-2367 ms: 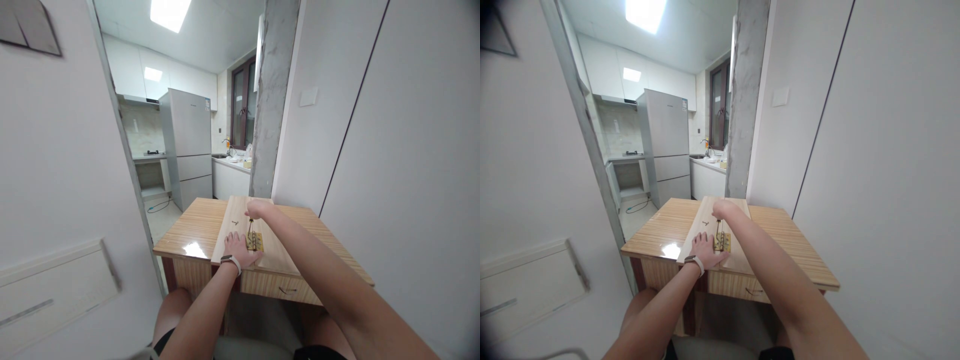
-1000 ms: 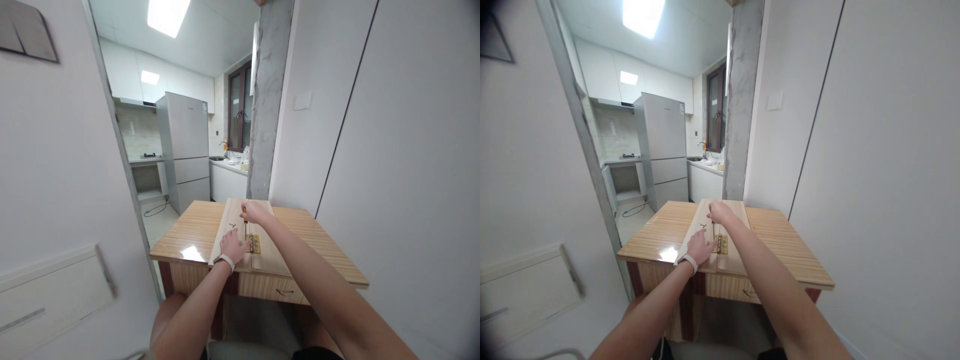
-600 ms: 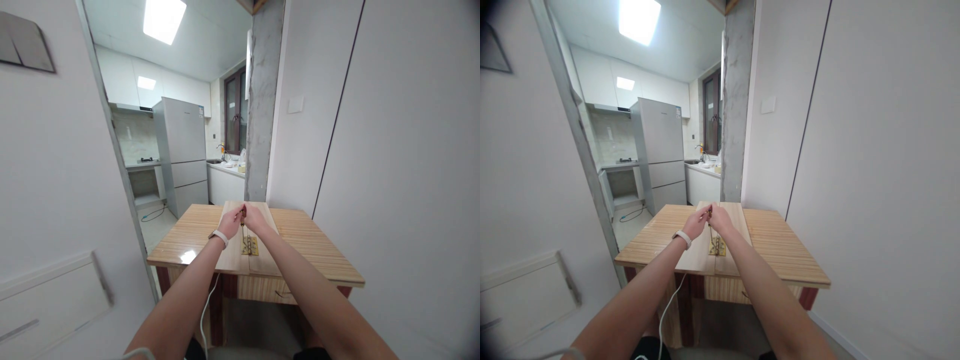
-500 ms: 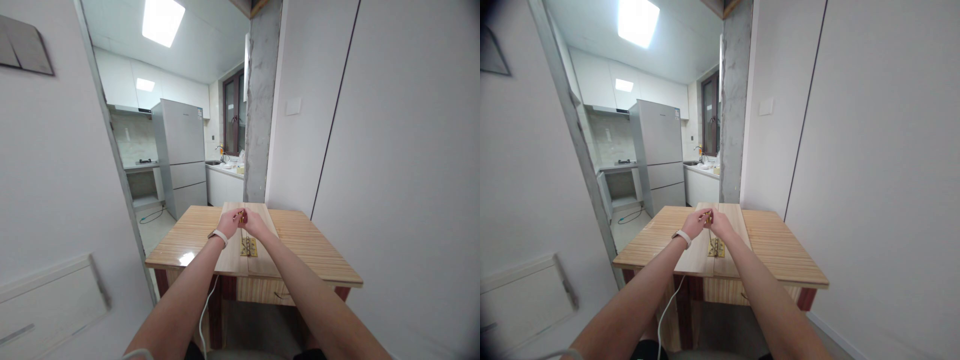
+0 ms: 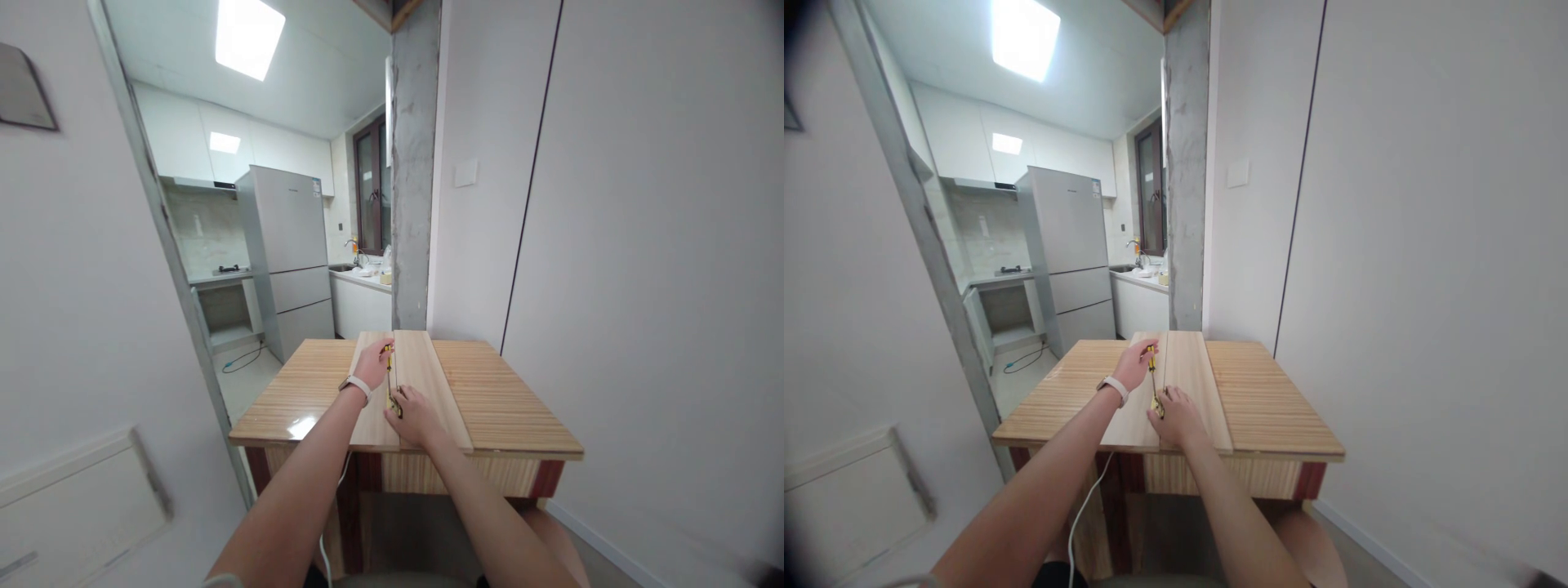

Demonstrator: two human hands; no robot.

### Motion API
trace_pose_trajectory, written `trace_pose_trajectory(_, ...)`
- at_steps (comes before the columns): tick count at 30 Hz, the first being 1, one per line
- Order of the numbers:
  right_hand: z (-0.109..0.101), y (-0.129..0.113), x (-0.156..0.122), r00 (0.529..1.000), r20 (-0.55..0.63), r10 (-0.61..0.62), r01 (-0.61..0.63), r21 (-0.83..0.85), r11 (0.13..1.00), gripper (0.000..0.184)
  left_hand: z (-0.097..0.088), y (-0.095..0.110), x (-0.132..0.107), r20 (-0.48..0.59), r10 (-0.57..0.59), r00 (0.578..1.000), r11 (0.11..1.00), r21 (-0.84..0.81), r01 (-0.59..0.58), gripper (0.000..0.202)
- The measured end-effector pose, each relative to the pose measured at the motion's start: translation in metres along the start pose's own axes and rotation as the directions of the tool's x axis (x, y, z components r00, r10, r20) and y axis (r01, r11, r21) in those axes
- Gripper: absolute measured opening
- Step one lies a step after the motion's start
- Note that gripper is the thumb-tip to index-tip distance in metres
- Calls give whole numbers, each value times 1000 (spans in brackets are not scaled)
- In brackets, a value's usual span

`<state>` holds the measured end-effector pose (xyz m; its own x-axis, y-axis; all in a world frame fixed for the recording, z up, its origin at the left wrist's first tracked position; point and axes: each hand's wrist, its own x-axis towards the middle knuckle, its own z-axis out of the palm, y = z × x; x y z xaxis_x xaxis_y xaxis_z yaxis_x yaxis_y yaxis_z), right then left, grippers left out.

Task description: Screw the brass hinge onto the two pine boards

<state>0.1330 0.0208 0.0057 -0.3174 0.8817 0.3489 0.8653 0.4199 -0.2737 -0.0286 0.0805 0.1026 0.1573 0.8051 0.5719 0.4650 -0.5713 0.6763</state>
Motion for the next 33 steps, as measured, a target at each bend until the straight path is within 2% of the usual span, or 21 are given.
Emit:
trace_pose_trajectory(4, 3, 1, 0, 1000, -11, 0, 0, 1, 1000, 57, 2, 1, -3, -15, 21, 1000, 1000, -15, -21, 37)
trace_pose_trajectory(10, 8, 5, 1, 999, 43, 13, -13, 6, 1000, 62, 5, 4, -5, -29, -27, 999, 999, -20, 26, 40)
trace_pose_trajectory(20, 8, 6, 0, 999, 33, -5, 5, 10, 1000, 63, 5, 8, -7, -31, -60, 998, 998, -28, 59, 38)
trace_pose_trajectory(24, 8, 5, 0, 1000, 27, 6, -6, -3, 1000, 61, 5, 11, -7, -75, -17, 997, 998, 62, 22, 34)
trace_pose_trajectory(28, 7, 5, 0, 1000, 12, -3, 3, -2, 1000, 61, 8, 16, -6, -64, 12, 998, 991, 131, -4, 34)
trace_pose_trajectory(33, 6, 4, 1, 999, 44, 14, -13, -7, 1000, 62, 10, 18, -5, -25, 94, 995, 990, 108, -90, 38)
